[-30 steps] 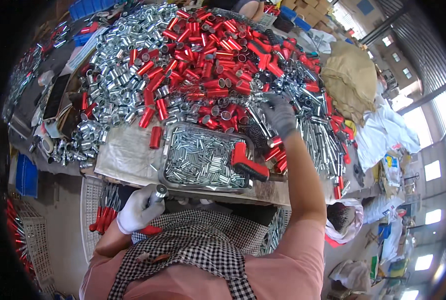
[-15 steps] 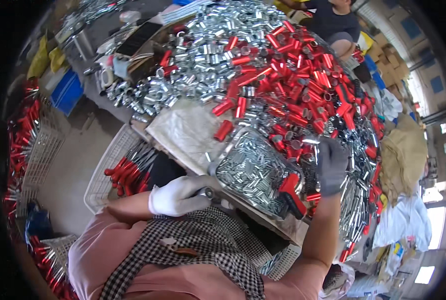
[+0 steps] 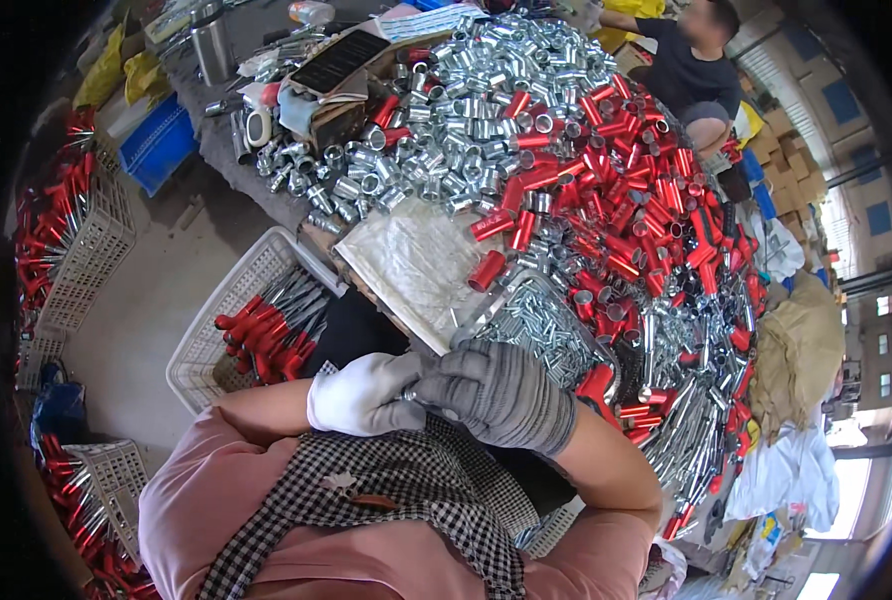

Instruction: Using a manual crimping tool to attach red metal sleeves to silver metal pins or rods at a workstation.

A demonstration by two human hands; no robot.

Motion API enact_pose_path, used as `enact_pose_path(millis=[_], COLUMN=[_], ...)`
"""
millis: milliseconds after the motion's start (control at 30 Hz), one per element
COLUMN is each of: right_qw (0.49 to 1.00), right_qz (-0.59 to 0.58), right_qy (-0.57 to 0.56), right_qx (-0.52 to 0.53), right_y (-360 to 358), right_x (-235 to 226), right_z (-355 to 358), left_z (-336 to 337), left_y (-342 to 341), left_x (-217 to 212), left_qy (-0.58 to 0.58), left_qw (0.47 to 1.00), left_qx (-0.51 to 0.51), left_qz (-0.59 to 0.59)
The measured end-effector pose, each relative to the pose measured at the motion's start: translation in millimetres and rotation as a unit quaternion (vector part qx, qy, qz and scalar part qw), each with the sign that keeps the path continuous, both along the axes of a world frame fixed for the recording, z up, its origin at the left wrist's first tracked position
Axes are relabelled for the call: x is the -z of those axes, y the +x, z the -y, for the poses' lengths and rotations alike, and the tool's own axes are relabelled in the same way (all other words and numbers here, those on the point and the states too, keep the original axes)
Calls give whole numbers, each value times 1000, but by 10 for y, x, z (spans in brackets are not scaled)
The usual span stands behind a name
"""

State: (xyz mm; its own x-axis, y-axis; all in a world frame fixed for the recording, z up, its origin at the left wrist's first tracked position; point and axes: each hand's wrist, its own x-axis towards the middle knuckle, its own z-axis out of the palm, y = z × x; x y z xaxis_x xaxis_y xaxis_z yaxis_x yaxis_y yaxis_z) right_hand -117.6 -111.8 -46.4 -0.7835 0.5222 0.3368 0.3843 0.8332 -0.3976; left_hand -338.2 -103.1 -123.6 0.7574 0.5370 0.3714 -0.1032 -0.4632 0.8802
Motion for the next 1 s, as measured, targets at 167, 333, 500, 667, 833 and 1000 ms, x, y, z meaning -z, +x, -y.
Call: enact_pose_path(millis=[167, 333, 500, 667, 833, 1000], right_qw=[996, 928, 839, 835, 894, 951], right_qz=[82, 47, 301, 310, -112, 75], right_qy=[30, -354, -29, -81, -161, -56], right_qx=[-19, 105, 453, 448, 404, 294], right_y=[-199, 28, 161, 92, 423, 148], right_x=[-50, -119, 549, 533, 486, -148], right_z=[-123, -1040, -2221, -2384, -1795, -341], left_z=[-49, -91, -72, 10, -66, -59], left_y=[-75, -93, -36, -8, -57, 35], left_x=[68, 118, 87, 101, 111, 265], left_qy=[40, 38, 22, 14, -16, -43], left_qw=[997, 995, 996, 997, 998, 997], left_qx=[-61, -91, -76, -69, -60, -48], left_qz=[4, 6, -36, -39, -28, -44])
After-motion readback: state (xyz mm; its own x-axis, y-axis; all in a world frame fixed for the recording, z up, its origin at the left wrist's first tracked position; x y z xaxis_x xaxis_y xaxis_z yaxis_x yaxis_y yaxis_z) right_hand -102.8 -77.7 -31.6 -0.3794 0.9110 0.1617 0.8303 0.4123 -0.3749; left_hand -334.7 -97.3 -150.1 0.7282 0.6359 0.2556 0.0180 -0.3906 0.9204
